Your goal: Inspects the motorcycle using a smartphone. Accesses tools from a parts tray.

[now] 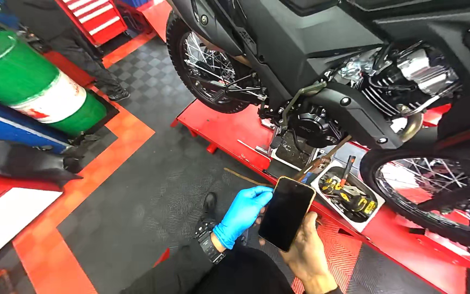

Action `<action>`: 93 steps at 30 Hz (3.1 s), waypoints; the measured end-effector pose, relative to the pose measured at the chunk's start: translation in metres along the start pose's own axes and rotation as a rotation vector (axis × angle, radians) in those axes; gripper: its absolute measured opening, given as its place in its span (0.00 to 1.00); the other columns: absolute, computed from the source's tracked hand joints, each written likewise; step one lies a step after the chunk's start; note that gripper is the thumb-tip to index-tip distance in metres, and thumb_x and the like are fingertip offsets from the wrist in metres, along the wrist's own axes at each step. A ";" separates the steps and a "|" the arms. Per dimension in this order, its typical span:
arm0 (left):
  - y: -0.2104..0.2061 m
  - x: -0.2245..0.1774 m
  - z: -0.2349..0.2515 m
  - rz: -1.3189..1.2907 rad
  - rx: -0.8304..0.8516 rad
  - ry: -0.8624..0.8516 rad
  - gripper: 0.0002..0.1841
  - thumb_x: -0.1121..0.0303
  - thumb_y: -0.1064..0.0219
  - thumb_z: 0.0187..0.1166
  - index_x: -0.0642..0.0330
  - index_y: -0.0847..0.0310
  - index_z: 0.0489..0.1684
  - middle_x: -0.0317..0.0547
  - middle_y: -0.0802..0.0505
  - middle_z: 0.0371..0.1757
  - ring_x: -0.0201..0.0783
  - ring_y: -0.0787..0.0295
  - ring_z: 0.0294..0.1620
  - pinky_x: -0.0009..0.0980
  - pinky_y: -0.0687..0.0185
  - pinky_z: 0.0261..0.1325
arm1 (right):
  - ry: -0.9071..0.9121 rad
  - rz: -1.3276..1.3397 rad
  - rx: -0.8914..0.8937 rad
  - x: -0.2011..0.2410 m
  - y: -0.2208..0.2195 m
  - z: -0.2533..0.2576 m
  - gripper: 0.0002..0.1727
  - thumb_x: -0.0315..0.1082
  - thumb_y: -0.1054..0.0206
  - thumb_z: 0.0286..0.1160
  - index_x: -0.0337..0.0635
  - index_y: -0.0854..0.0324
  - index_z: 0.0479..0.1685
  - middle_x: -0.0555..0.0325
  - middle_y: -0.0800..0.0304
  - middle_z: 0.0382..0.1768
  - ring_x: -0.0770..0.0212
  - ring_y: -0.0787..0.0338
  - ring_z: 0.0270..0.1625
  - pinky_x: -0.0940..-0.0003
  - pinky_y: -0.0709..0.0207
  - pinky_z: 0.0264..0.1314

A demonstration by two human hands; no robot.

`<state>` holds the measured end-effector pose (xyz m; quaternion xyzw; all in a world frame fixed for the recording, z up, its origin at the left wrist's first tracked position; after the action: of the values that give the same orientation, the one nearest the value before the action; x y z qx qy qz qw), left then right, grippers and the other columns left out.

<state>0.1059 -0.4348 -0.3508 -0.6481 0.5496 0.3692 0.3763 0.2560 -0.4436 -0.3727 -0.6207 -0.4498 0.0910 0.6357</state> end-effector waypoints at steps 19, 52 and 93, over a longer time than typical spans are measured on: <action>0.003 0.005 -0.003 -0.076 -0.126 -0.148 0.13 0.61 0.37 0.89 0.57 0.09 0.53 0.44 0.05 0.47 0.38 0.08 0.49 0.39 0.11 0.57 | 0.097 -0.219 -0.273 -0.006 -0.008 -0.014 0.47 0.53 0.29 0.79 0.40 0.50 0.89 0.32 0.19 0.69 0.34 0.09 0.61 0.34 0.09 0.49; 0.007 0.072 0.147 0.044 -0.119 -0.194 0.15 0.64 0.39 0.89 0.57 0.08 0.61 0.44 0.04 0.60 0.36 0.09 0.63 0.44 0.17 0.71 | 0.290 -0.841 -0.530 -0.002 0.131 0.084 0.39 0.17 0.29 0.65 0.52 0.36 0.78 0.55 0.12 0.53 0.56 0.08 0.44 0.57 0.08 0.41; -0.009 0.111 0.219 -0.035 -0.149 -0.110 0.15 0.64 0.39 0.88 0.53 0.07 0.59 0.41 0.04 0.57 0.35 0.09 0.62 0.45 0.17 0.70 | 0.278 -0.825 -0.556 0.004 0.198 0.126 0.37 0.19 0.33 0.71 0.50 0.38 0.81 0.55 0.15 0.63 0.57 0.08 0.56 0.55 0.07 0.51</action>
<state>0.1142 -0.2863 -0.5464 -0.6625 0.4876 0.4374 0.3634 0.2598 -0.3096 -0.5648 -0.5434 -0.5756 -0.3739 0.4834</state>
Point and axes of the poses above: each hand's wrist, its own z-axis towards the middle knuckle, its own y-axis out of the back of the hand, x = y × z, the point moved 6 cm from there along z, towards the middle knuckle
